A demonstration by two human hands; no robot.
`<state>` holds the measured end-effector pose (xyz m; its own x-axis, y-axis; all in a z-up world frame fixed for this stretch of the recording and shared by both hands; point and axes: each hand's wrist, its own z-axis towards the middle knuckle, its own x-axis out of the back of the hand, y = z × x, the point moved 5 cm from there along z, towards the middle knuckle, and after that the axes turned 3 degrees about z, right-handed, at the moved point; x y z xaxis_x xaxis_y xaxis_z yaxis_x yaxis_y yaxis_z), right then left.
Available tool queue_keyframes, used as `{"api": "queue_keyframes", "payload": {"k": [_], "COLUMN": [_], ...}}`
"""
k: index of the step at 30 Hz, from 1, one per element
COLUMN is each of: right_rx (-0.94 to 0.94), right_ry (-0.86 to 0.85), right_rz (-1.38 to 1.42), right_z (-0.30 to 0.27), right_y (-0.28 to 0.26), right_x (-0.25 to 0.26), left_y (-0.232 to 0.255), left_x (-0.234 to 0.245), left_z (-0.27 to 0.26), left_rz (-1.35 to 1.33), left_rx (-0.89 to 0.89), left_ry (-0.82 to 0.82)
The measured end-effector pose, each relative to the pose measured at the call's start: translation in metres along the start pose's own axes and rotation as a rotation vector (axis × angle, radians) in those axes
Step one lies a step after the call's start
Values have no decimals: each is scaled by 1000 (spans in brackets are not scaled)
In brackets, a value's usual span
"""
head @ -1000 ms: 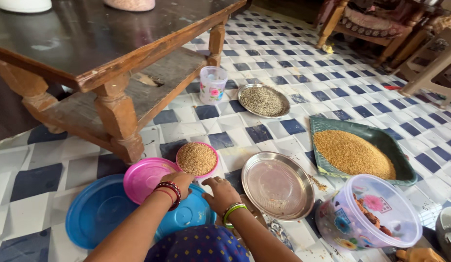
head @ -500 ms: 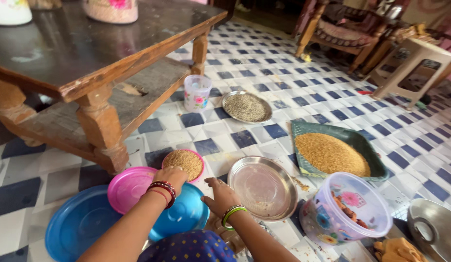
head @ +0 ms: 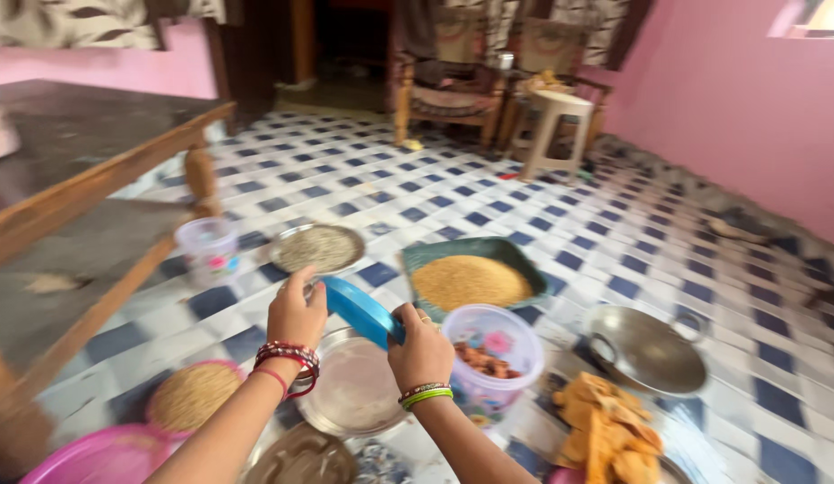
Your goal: The person sits on the floor and sorts dried food items by hand, transferring pieces from a metal tray into a plastic container. They then wipe the container lid with a cloth, close the container, and place it on a nearby table. Finally, they handle grains in a separate tray.
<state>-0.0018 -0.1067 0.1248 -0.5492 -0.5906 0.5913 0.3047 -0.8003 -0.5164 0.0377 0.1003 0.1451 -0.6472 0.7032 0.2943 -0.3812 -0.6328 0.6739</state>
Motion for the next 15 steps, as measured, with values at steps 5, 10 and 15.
{"api": "queue_keyframes", "payload": {"k": [5,10,15], "right_rx": [138,37,-228], "right_ry": [210,147,52], "right_rz": [-84,-197,-245], "right_z": [0,-21,-60], "right_y": [44,126,234], "right_x": [90,155,185], "left_y": [36,92,124], "left_x": [-124,-241,-311], "left_z": [-23,-76,-137], "left_rz": [-347,-689,-700], "left_rx": [587,527,688], "left_ry": [-362,-451,-641]}}
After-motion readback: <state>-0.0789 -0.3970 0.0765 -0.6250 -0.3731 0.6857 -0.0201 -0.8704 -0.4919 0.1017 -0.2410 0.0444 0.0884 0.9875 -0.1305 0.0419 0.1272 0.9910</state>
